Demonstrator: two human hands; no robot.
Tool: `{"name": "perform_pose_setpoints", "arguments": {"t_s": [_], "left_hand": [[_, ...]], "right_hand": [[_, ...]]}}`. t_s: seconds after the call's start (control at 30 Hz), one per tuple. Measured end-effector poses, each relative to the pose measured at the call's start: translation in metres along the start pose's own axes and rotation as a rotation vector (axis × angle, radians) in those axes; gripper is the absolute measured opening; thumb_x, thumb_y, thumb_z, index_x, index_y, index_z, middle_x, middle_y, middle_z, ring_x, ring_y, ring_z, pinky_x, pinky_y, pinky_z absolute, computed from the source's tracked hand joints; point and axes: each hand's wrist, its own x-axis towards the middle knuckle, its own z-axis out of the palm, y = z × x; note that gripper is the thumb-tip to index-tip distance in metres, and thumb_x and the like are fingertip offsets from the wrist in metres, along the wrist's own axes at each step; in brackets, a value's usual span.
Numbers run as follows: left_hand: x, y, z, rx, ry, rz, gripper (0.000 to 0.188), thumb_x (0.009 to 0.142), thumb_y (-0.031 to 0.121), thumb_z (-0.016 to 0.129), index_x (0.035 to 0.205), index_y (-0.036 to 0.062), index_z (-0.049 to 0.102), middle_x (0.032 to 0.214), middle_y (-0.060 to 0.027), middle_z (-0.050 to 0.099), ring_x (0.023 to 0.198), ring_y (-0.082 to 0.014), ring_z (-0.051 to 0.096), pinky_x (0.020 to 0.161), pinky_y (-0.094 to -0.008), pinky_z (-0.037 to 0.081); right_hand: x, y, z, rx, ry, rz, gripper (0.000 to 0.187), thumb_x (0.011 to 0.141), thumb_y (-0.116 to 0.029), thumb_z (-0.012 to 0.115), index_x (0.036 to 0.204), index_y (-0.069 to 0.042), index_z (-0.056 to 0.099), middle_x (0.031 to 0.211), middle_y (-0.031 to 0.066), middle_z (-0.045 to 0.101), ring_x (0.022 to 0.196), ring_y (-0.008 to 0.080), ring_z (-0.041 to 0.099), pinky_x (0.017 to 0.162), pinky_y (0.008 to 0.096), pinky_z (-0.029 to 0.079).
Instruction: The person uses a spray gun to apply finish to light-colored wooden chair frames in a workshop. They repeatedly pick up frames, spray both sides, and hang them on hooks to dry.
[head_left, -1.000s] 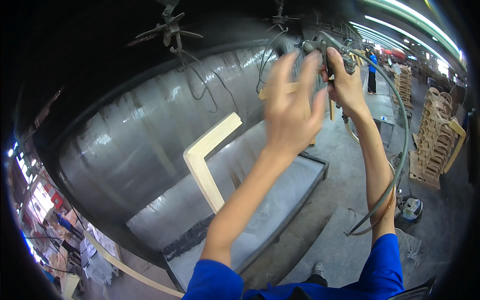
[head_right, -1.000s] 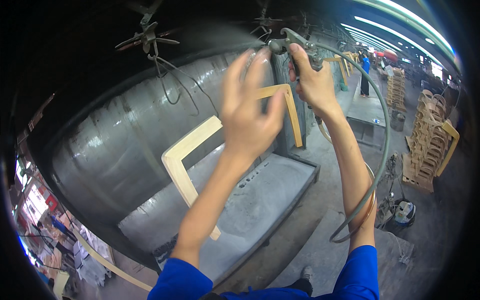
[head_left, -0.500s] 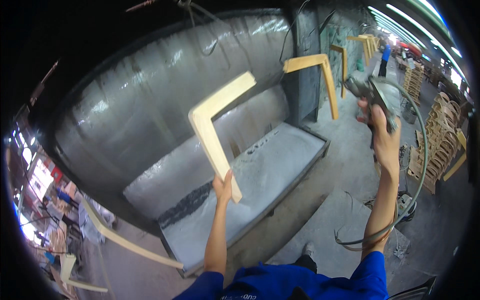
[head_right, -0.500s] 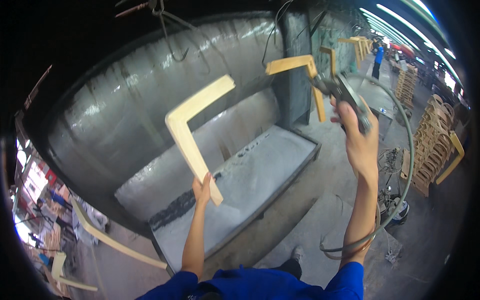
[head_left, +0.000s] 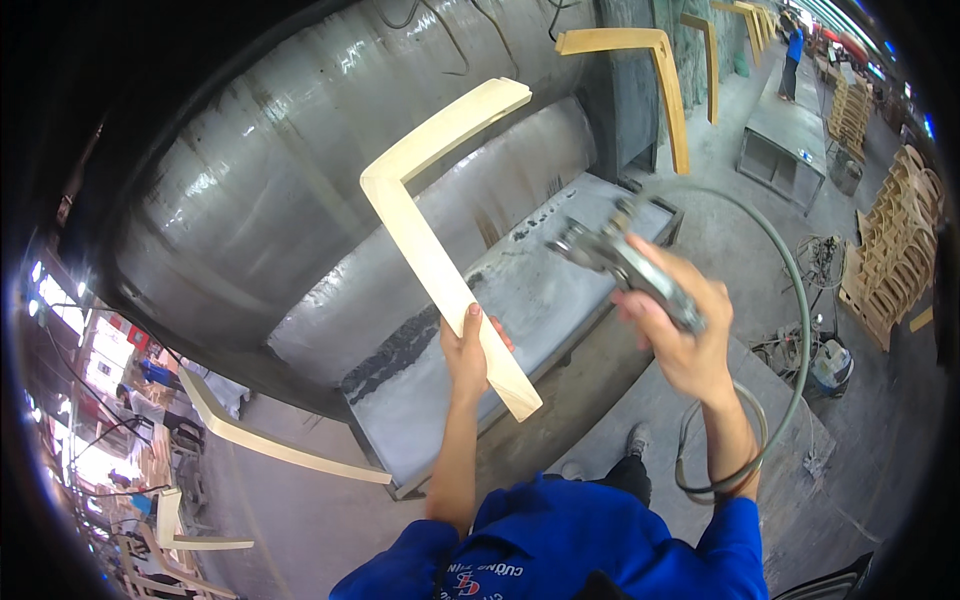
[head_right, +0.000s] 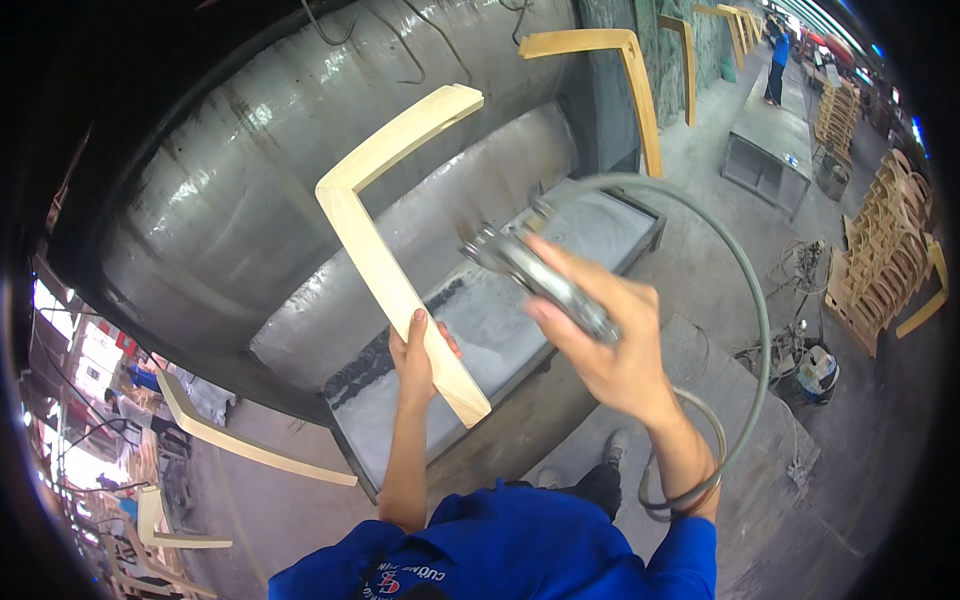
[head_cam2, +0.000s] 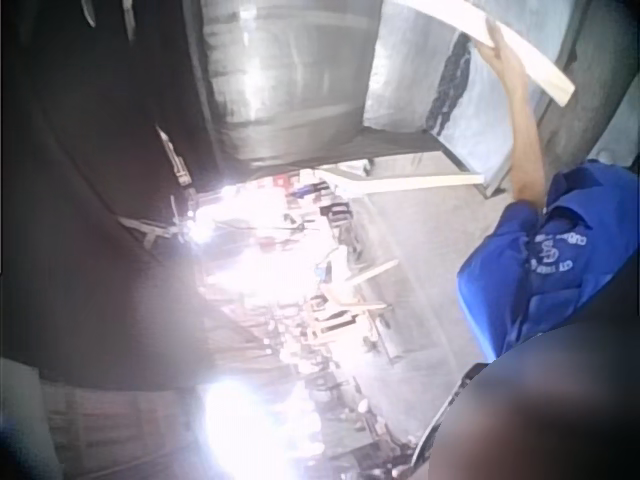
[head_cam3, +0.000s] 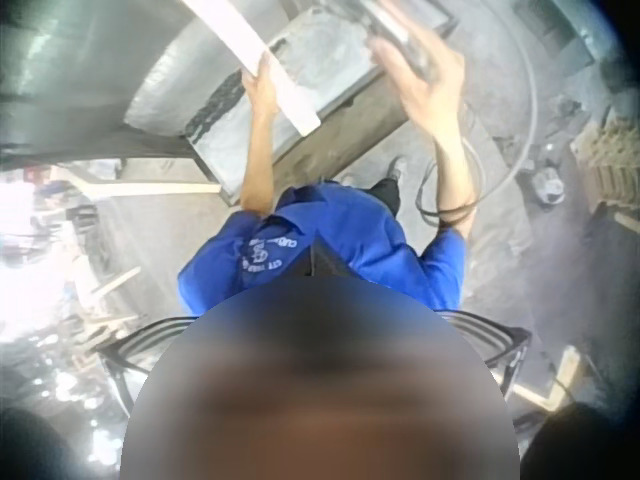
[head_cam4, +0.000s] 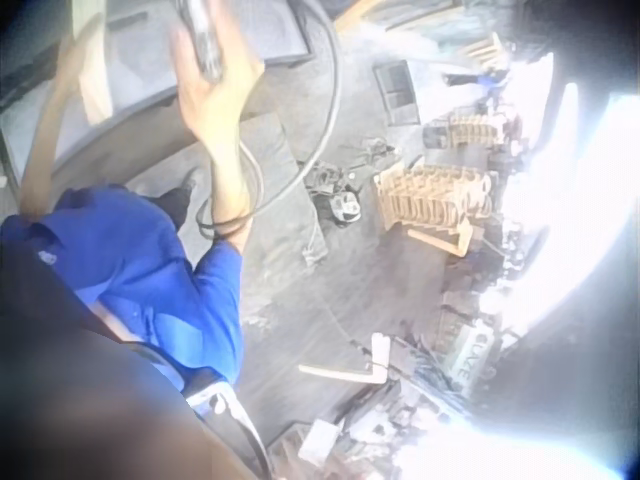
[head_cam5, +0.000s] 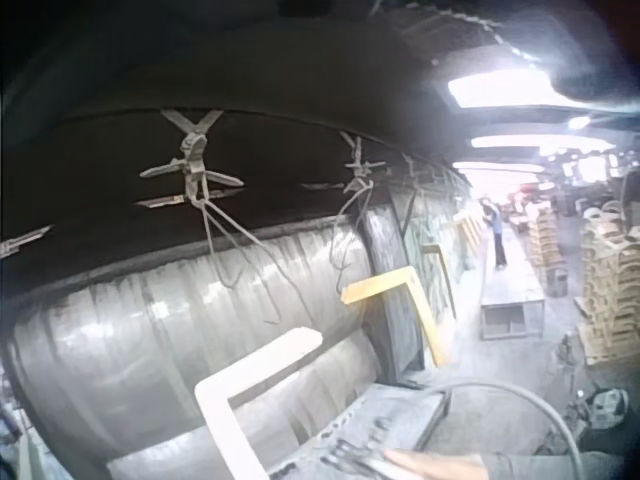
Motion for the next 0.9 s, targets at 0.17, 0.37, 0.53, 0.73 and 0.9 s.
{"name": "perform_pose_setpoints", "arguments": {"t_s": [0.17, 0.37, 0.53, 0.73, 0.9], "left_hand": [[-0.014, 0.002, -0.002, 0.063, 0.013, 0.105, 0.025, 0.105, 0.020, 0.059, 0.114, 0.0024, 0.042, 0.075, -0.0117, 0.060, 0.053, -0.0194, 0.061, 0.049, -0.0350, 0.054], [-0.024, 0.004, -0.008, 0.118, 0.026, 0.133, 0.025, 0.104, 0.015, 0.060, 0.113, 0.0008, 0.041, 0.076, -0.0110, 0.060, 0.054, -0.0175, 0.061, 0.049, -0.0329, 0.053], [-0.014, -0.011, -0.036, 0.359, 0.026, 0.310, 0.035, 0.096, 0.018, 0.073, 0.111, 0.0003, 0.046, 0.079, -0.0109, 0.062, 0.056, -0.0212, 0.063, 0.053, -0.0365, 0.054], [0.035, -0.005, -0.095, 0.995, 0.233, 0.585, 0.048, 0.083, 0.028, 0.085, 0.107, -0.0017, 0.057, 0.092, -0.0237, 0.071, 0.068, -0.0435, 0.069, 0.064, -0.0474, 0.057], [0.068, 0.020, -0.120, 1.127, 0.230, 0.564, 0.045, 0.084, 0.029, 0.085, 0.104, -0.0019, 0.059, 0.088, -0.0254, 0.073, 0.083, -0.0445, 0.074, 0.070, -0.0483, 0.058]], "right_hand": [[0.056, -0.015, 0.015, 0.153, -0.064, 0.218, 0.044, 0.096, -0.014, 0.074, 0.139, -0.008, 0.066, 0.086, 0.0028, 0.071, 0.065, 0.0063, 0.061, 0.057, 0.0232, 0.048], [0.103, 0.032, -0.025, -0.091, 0.156, 0.293, 0.024, 0.100, -0.029, 0.071, 0.111, -0.007, 0.073, 0.073, -0.0012, 0.066, 0.057, 0.0035, 0.054, 0.044, 0.0214, 0.037], [0.129, 0.060, -0.074, -0.270, 0.209, 0.313, 0.029, 0.102, -0.033, 0.068, 0.113, -0.006, 0.070, 0.079, 0.0002, 0.065, 0.062, 0.0043, 0.057, 0.043, 0.0222, 0.042], [0.112, -0.026, -0.093, -0.079, 0.048, 0.279, 0.047, 0.104, -0.035, 0.062, 0.137, -0.002, 0.057, 0.086, 0.0074, 0.068, 0.066, 0.0109, 0.062, 0.040, 0.0231, 0.044], [0.120, -0.091, -0.083, 0.251, -0.204, 0.280, 0.056, 0.101, -0.046, 0.060, 0.128, 0.003, 0.058, 0.079, 0.0083, 0.066, 0.056, 0.0119, 0.060, 0.035, 0.0221, 0.040]]}}
